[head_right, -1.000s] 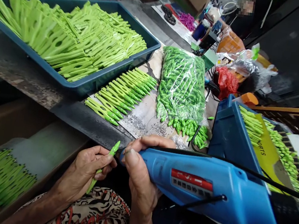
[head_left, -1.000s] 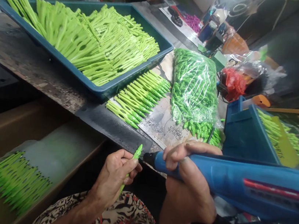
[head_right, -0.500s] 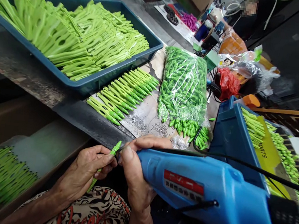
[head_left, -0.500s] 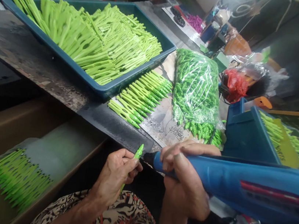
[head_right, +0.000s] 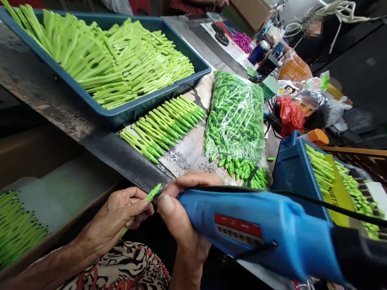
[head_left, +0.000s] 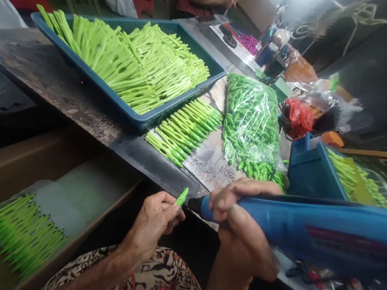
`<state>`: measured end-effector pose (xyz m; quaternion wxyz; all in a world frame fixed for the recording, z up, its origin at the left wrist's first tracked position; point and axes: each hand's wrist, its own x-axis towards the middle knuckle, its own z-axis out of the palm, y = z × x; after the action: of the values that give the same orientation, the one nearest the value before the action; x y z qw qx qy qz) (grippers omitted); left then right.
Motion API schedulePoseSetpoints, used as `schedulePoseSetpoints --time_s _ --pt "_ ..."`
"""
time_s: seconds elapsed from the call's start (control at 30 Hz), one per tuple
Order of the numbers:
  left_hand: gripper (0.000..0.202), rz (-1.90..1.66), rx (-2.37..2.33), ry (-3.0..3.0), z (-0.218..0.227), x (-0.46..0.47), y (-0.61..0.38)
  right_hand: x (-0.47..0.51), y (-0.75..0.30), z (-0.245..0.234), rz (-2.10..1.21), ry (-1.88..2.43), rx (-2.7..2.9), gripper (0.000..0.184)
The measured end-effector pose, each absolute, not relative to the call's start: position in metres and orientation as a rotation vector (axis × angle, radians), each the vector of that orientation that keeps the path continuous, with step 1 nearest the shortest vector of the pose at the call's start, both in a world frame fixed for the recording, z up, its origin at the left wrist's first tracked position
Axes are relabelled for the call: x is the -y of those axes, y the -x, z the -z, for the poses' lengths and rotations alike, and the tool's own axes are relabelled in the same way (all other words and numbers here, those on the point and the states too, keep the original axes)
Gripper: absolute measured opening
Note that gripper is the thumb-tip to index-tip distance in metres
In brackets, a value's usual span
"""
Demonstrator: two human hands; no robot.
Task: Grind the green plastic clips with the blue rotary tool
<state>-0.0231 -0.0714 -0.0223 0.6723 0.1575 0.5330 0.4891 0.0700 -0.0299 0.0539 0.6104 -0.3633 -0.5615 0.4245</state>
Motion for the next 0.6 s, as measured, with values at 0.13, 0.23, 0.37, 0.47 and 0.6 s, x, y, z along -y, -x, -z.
schedulePoseSetpoints --time_s 0.13,0.23,0.37,0.47,0.6 --pt "0.016 -1.097 -1.18 -0.378 0.023 0.078 0.025 0.03 -0.082 -0.061 -1.026 0.639 1.258 0.023" --pt "0.014 -1.106 -1.174 -0.448 0.023 0.084 0.027 0.029 -0.09 -0.062 -1.015 0.648 1.217 0.021" --pt "0.011 -1.123 -1.291 -0.669 0.02 0.085 0.026 0.03 -0.095 -0.06 -1.04 0.658 1.179 0.019" --pt "0.01 -1.125 -1.464 -0.924 0.021 0.085 0.023 0.031 -0.097 -0.059 -1.04 0.671 1.163 0.019" --pt "0.008 -1.226 -1.627 -1.32 0.027 0.088 0.02 0.034 -0.099 -0.058 -1.023 0.689 1.128 0.02"
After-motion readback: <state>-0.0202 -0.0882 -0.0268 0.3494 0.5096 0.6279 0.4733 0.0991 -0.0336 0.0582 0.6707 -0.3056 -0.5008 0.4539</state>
